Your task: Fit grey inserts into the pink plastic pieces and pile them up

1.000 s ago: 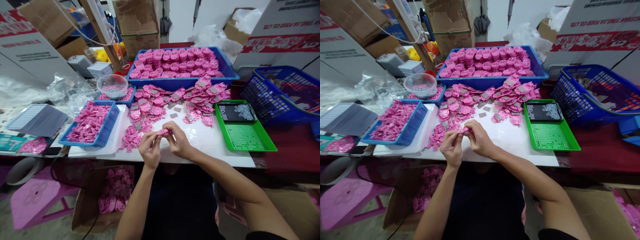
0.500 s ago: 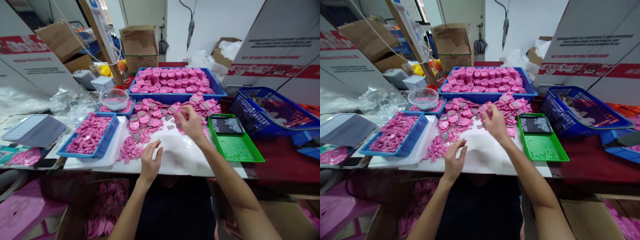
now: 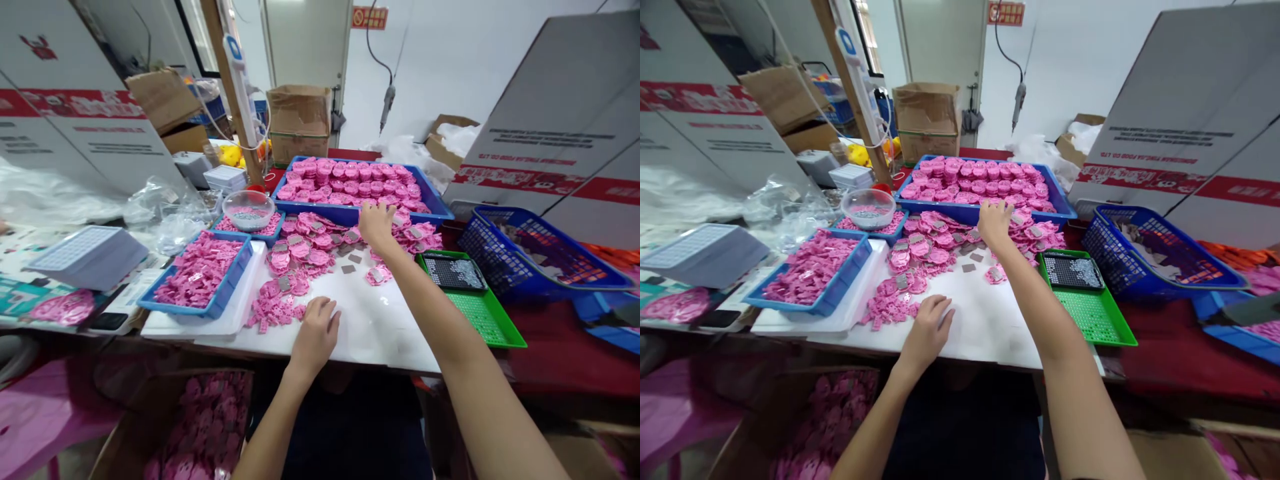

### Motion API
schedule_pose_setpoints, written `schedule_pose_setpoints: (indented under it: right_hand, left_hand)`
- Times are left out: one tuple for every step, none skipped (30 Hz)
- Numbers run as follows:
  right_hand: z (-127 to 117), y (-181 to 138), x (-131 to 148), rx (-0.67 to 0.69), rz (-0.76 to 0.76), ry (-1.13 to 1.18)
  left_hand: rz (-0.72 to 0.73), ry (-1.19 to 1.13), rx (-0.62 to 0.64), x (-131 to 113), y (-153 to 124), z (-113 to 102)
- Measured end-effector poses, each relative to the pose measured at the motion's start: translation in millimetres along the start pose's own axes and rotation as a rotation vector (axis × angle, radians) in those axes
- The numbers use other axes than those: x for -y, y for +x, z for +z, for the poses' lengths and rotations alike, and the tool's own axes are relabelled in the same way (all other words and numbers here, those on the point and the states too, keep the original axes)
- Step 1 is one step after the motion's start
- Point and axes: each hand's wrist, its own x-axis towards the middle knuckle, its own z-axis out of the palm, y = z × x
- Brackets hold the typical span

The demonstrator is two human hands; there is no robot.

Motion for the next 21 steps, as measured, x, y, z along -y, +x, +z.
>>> schedule_pose_setpoints:
  right_hand:
    - [3,-2,0,-0.013,-0.056,-0.027]
    - [6,-3,-2,-0.023,-0.114,-0.055]
    - [8,-5,-3,-0.029,-0.158,-0.082]
    - [9,-8,-5,-0.032,-0.177,-0.102]
    - [10,-10,-5,-0.032,-0.166,-0.109]
    - [11,-13,-3,-0.029,-0.141,-0.100]
    - [12,-16,0,-0.017,-0.135,-0.072]
    - [13,-20,5,0.008,-0.163,-0.029]
    - [16,-23,12,0.043,-0.223,0.017]
    - [20,-26,19,0.087,-0.300,0.060]
    - [25,-27,26,0.135,-0.374,0.093]
    - [31,-29,32,0.179,-0.427,0.115]
    - [37,-29,38,0.212,-0.450,0.128]
    - [43,-28,41,0.232,-0.453,0.138]
    - [49,-26,43,0.244,-0.452,0.151]
    - [54,-23,44,0.251,-0.448,0.166]
    - [58,-21,43,0.252,-0.445,0.183]
    - [62,-19,40,0.250,-0.445,0.200]
    - [64,-17,37,0.244,-0.451,0.219]
    - [65,-16,33,0.236,-0.462,0.238]
    - [67,-15,29,0.226,-0.476,0.257]
  left_hand:
    - [-0.006,-0.001,0.002,0,0,0]
    - [-0.010,-0.003,0.003,0,1,0]
    - [-0.010,-0.009,0.006,0,1,0]
    - [-0.006,-0.020,0.011,0,1,0]
    - [-0.001,-0.035,0.016,-1,2,-1]
    - [0.004,-0.051,0.020,-1,2,-1]
    - [0.008,-0.067,0.022,-2,3,-2]
    - [0.010,-0.081,0.021,-2,3,-2]
    - [0.007,-0.091,0.018,-3,4,-3]
    - [0.002,-0.097,0.014,-4,4,-3]
    - [-0.005,-0.102,0.010,-4,5,-4]
    - [-0.012,-0.108,0.004,-5,5,-5]
    - [-0.020,-0.116,-0.003,-5,6,-6]
    - [-0.029,-0.123,-0.014,-5,7,-6]
    - [-0.037,-0.132,-0.025,-5,7,-7]
    - [-0.044,-0.141,-0.038,-4,8,-7]
    - [-0.051,-0.150,-0.049,-3,8,-8]
    - [-0.057,-0.159,-0.056,-3,8,-8]
    - [-0.064,-0.168,-0.061,-2,8,-8]
    - [-0.068,-0.178,-0.063,-1,8,-8]
    - [-0.073,-0.188,-0.062,0,8,-8]
